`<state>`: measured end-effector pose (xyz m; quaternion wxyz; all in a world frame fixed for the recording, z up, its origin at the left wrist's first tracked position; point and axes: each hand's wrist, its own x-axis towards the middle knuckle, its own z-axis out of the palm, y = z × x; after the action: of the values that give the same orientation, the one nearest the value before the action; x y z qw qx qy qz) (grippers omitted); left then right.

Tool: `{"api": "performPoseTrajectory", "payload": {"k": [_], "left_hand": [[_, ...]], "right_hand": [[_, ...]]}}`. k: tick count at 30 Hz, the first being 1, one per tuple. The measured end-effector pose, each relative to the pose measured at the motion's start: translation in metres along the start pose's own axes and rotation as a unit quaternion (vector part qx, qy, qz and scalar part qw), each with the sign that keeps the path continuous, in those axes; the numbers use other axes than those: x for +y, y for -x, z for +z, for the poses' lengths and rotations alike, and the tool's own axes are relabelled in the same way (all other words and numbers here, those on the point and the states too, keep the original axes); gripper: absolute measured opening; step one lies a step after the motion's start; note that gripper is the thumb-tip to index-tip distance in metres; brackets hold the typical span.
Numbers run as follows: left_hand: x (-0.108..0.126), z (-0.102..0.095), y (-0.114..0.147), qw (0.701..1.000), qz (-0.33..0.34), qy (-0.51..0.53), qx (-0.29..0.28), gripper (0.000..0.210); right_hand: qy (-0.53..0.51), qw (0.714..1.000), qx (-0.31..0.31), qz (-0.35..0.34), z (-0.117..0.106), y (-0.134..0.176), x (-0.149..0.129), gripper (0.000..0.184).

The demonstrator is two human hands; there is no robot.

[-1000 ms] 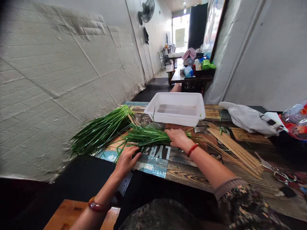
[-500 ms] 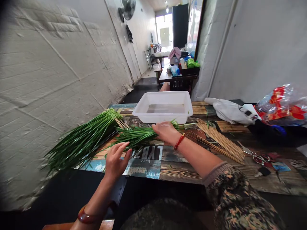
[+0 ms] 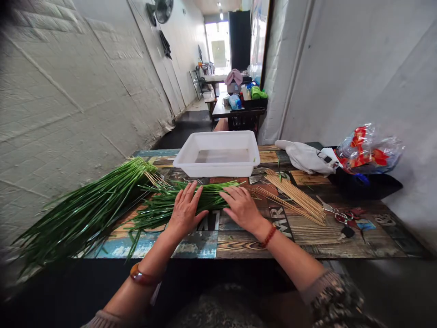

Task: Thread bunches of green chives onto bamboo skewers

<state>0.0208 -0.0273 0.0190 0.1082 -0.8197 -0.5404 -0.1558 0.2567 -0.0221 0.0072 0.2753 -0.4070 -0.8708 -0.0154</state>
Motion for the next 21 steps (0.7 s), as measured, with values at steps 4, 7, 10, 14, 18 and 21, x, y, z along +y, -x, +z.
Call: {"api": "performPoseTrajectory", "payload": {"k": [4, 7, 10, 14, 18, 21], "left_hand": [[0.003, 0.008, -0.015, 0.999, 0.029, 0.004, -0.038, 0.084], [0.000, 0.017, -0.022, 0.998, 0.036, 0.006, -0.058, 0.079], [-0.006, 0.027, -0.030, 0.997, 0.037, 0.001, -0.061, 0.068], [-0.012, 0.035, -0.040, 0.999, 0.020, -0.011, -0.045, 0.061], [-0.012, 0.037, -0.039, 1.000, 0.000, -0.001, -0.029, 0.061], [-0.009, 0.035, -0.033, 1.000, 0.000, 0.014, -0.021, 0.064]], "right_hand": [[-0.012, 0.993, 0.054, 0.106, -0.012, 0.052, 0.025, 0.032], [-0.018, 0.984, 0.089, 0.156, -0.020, 0.083, 0.044, 0.030], [-0.025, 0.976, 0.105, 0.190, -0.026, 0.098, 0.053, 0.028], [-0.035, 0.974, 0.112, 0.193, -0.028, 0.091, 0.056, 0.025], [-0.040, 0.979, 0.105, 0.170, -0.028, 0.059, 0.058, 0.025], [-0.018, 0.984, 0.075, 0.161, -0.025, 0.032, 0.061, 0.029]]}}
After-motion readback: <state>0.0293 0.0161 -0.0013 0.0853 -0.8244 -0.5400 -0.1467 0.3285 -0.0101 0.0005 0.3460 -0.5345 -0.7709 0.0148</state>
